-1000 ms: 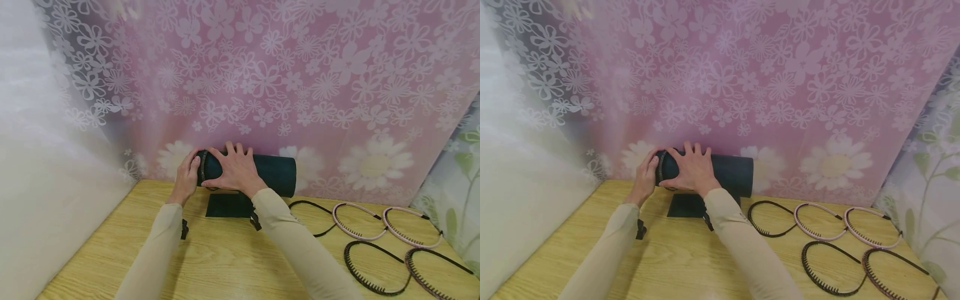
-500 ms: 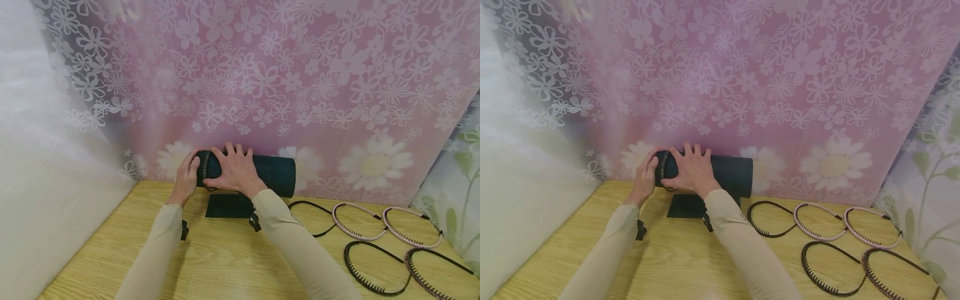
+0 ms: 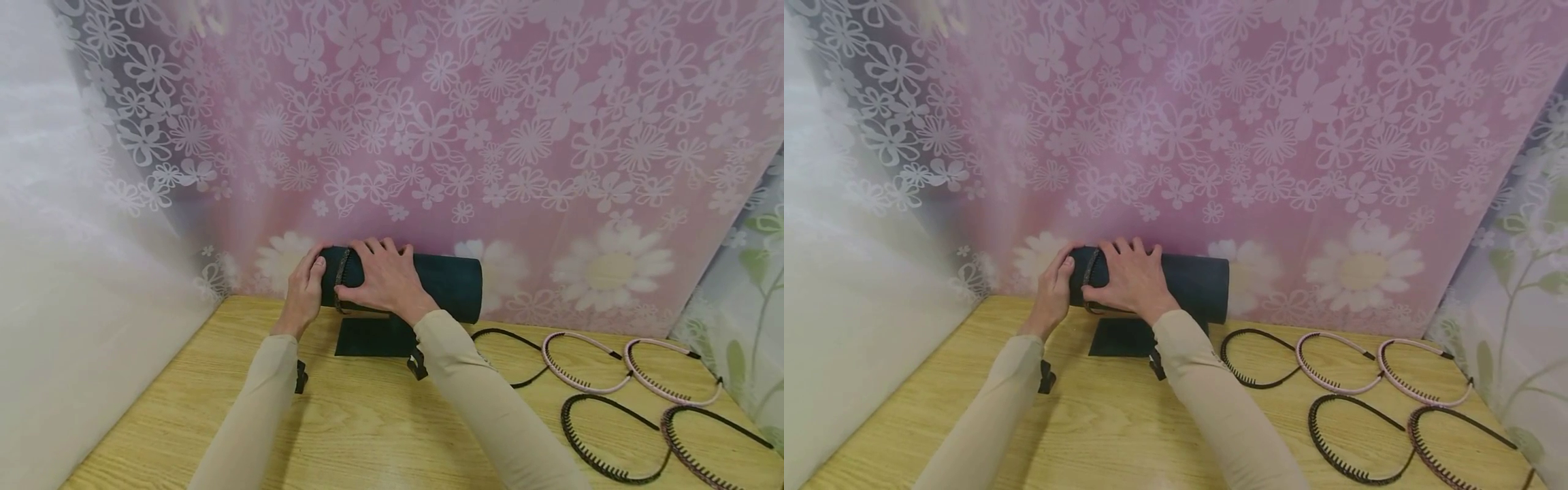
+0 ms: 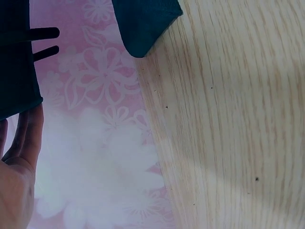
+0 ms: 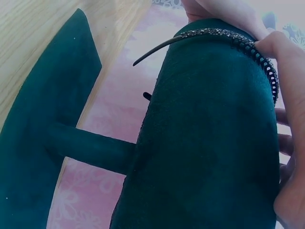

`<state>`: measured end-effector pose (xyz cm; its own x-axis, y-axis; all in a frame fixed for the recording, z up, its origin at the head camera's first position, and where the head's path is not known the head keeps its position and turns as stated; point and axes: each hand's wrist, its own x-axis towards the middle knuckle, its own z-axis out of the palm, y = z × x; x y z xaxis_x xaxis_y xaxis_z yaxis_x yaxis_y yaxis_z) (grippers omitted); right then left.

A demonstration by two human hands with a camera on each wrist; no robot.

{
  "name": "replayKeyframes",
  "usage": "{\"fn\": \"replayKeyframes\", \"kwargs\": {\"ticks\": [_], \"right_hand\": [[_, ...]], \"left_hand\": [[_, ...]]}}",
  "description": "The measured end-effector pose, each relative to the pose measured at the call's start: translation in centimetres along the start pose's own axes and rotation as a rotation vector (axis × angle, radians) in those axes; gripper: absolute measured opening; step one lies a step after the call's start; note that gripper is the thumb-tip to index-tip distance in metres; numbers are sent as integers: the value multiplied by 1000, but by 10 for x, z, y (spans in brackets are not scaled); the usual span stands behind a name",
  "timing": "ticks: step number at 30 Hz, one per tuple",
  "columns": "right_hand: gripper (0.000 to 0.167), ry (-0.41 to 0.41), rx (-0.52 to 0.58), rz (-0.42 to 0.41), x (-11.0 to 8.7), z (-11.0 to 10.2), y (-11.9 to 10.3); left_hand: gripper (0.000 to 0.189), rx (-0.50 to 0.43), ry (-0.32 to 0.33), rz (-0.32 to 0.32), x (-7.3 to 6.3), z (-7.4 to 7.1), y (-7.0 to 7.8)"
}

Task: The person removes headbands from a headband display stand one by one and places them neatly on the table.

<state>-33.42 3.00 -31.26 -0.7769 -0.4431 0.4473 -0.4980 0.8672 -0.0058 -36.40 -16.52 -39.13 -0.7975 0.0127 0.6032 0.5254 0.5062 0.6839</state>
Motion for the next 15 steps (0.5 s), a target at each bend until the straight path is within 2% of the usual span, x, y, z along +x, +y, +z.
{"fn": "replayKeyframes", "kwargs": {"ticks": [5,15], "right_hand": [[80,-24,25,2,0,-1,1],[93,-140,-9,14,5,-7,0]], "left_hand": [[50,-4,3,-5,0,0,1],[50,-13,3,-20,-1,0,2]]}}
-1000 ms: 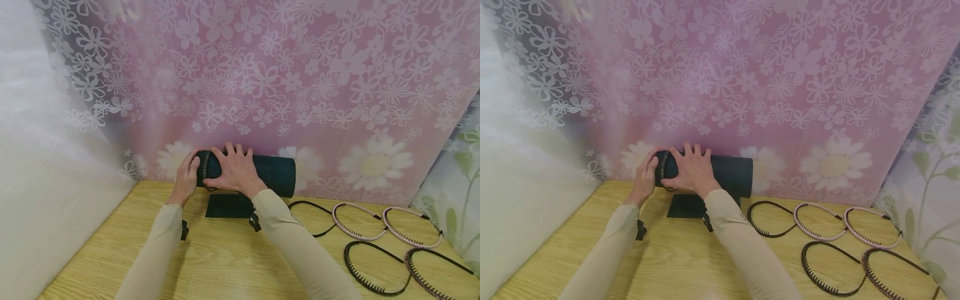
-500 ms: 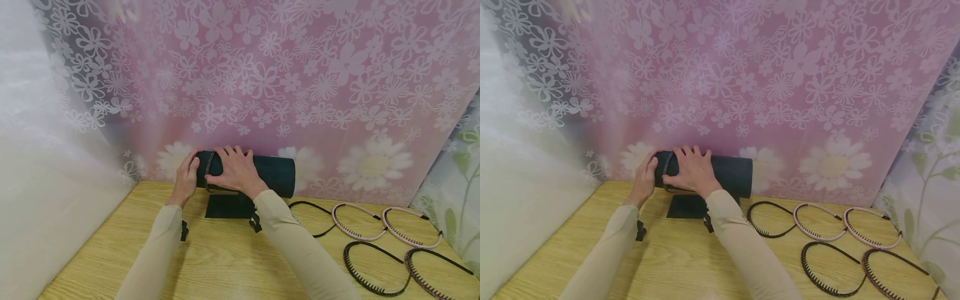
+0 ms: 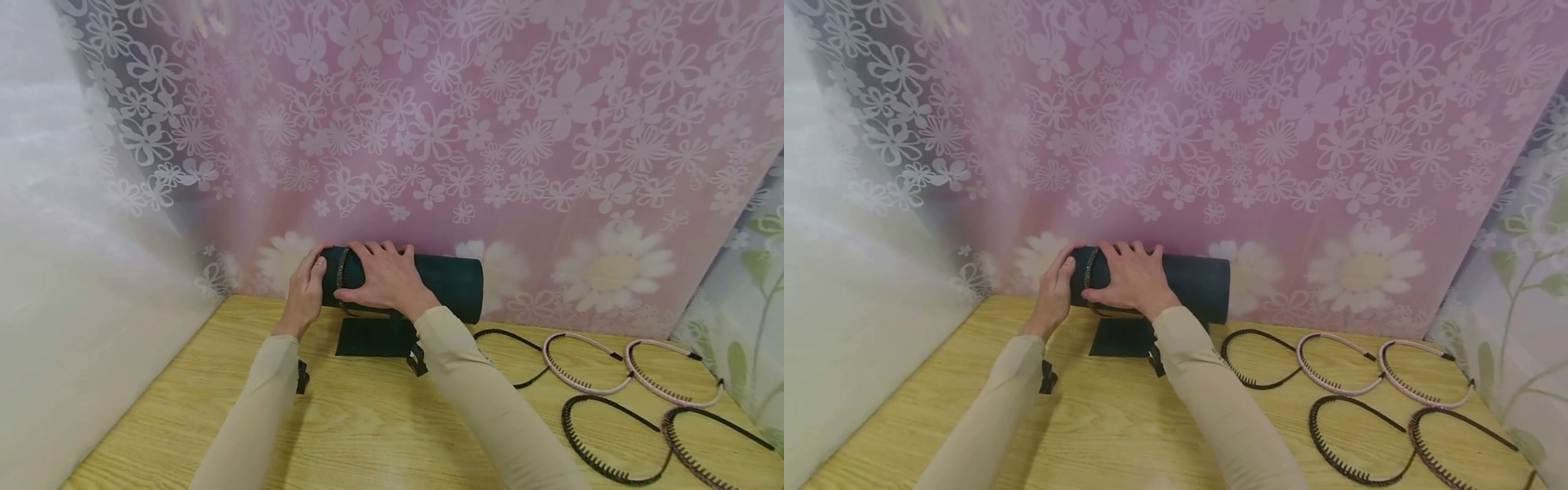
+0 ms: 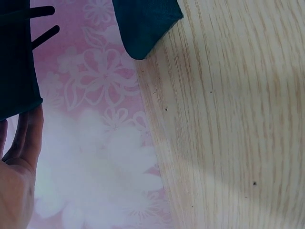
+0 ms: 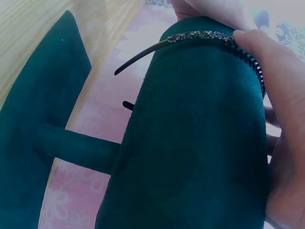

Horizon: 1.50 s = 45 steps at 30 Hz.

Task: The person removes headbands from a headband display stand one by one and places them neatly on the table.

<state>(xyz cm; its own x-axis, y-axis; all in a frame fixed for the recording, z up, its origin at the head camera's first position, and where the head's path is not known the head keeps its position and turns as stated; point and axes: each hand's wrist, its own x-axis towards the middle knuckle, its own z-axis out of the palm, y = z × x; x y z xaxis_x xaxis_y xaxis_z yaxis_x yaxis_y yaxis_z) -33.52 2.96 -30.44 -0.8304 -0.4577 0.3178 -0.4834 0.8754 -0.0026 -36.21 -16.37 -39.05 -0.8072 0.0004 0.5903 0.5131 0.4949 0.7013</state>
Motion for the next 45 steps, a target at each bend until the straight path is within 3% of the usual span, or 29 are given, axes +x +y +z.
{"fn": "replayKeyframes", "kwargs": {"ticks": [21,33,41,45], "right_hand": [[95,-76,36,41,3,-10,-1],[94,-133,61,90,-3,-21,12],[94,-130,99,59,-5,-19,11],[94,-128,96,63,-7,-19,11]], "left_hand": [[50,-41,37,-6,2,4,-3],[48,-16,34,5,6,3,3],[43,-14,60,-97,5,3,21],[46,-30,52,-84,1,6,19]]}}
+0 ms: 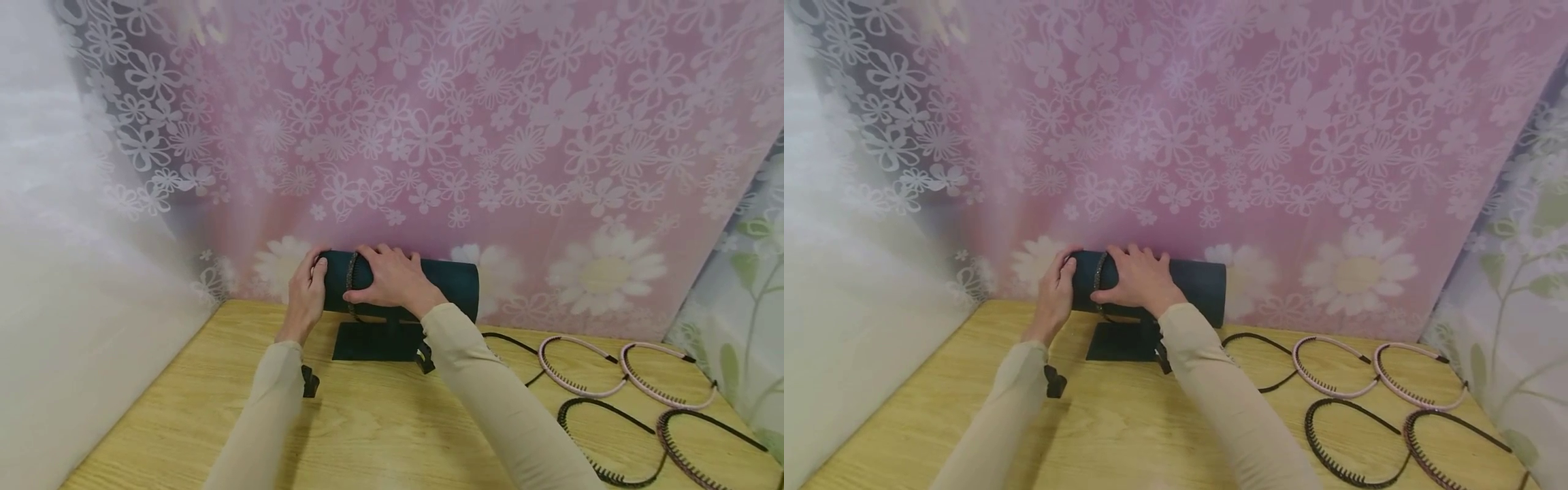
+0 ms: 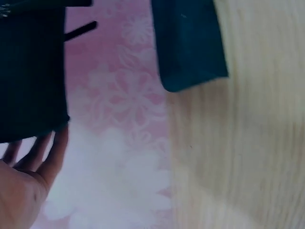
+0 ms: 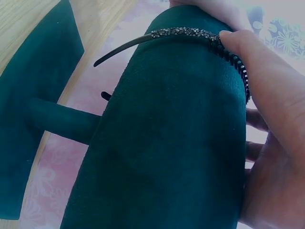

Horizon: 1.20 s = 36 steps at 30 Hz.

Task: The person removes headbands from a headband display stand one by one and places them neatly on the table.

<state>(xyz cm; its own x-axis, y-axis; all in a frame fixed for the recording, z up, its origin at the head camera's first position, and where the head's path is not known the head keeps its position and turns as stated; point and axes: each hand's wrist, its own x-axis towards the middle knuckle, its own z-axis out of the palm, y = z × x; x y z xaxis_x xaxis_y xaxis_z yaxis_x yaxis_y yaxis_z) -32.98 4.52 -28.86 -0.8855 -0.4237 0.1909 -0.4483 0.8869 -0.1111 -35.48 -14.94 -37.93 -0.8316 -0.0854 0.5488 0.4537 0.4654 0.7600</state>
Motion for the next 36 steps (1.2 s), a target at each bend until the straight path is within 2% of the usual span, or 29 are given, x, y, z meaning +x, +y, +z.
{"fn": "replayKeyframes", "kwargs": {"ticks": [5,17,36], "right_hand": [[94,3,2,-5,0,1,-1],[93,11,-13,-6,-4,-3,1],[96,-28,-38,7,-12,-6,15]], "left_hand": [[51,12,-5,41,-2,-1,-7],[51,20,11,56,1,-1,-9],[49,4,11,62,0,-1,-14]]}}
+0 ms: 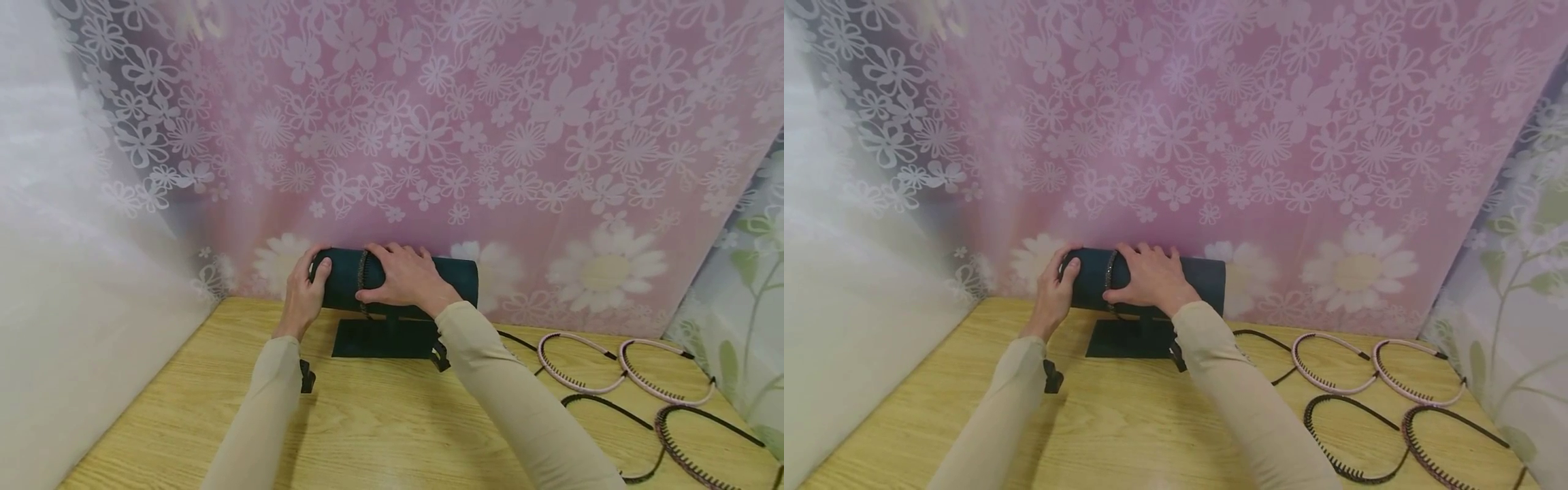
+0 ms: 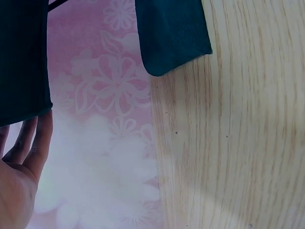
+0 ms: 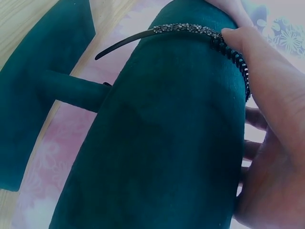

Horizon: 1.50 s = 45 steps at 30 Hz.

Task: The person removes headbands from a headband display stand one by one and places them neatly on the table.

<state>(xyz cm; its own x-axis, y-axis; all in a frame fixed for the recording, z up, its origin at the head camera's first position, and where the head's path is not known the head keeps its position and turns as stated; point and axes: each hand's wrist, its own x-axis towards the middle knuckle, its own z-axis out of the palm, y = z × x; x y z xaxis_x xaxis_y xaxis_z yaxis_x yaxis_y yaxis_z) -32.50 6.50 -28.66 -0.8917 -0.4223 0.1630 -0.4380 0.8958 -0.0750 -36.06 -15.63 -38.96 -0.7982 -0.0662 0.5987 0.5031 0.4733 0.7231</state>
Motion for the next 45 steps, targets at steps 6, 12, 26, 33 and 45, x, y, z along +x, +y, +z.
{"fn": "replayKeyframes", "kwargs": {"ticks": [6,12,26,33,45], "right_hand": [[96,8,9,-6,-3,-1,4],[96,13,1,-7,-5,-1,8],[97,10,-15,1,-15,-5,19],[96,3,0,12,-20,-4,26],[96,13,-8,11,-25,-5,34]], "left_hand": [[48,-1,-13,-6,1,1,0],[49,-10,-16,-19,2,2,-1],[49,-22,-8,-12,2,2,-2],[48,-31,-8,-20,0,1,-2],[47,-31,-4,-20,0,1,-1]]}}
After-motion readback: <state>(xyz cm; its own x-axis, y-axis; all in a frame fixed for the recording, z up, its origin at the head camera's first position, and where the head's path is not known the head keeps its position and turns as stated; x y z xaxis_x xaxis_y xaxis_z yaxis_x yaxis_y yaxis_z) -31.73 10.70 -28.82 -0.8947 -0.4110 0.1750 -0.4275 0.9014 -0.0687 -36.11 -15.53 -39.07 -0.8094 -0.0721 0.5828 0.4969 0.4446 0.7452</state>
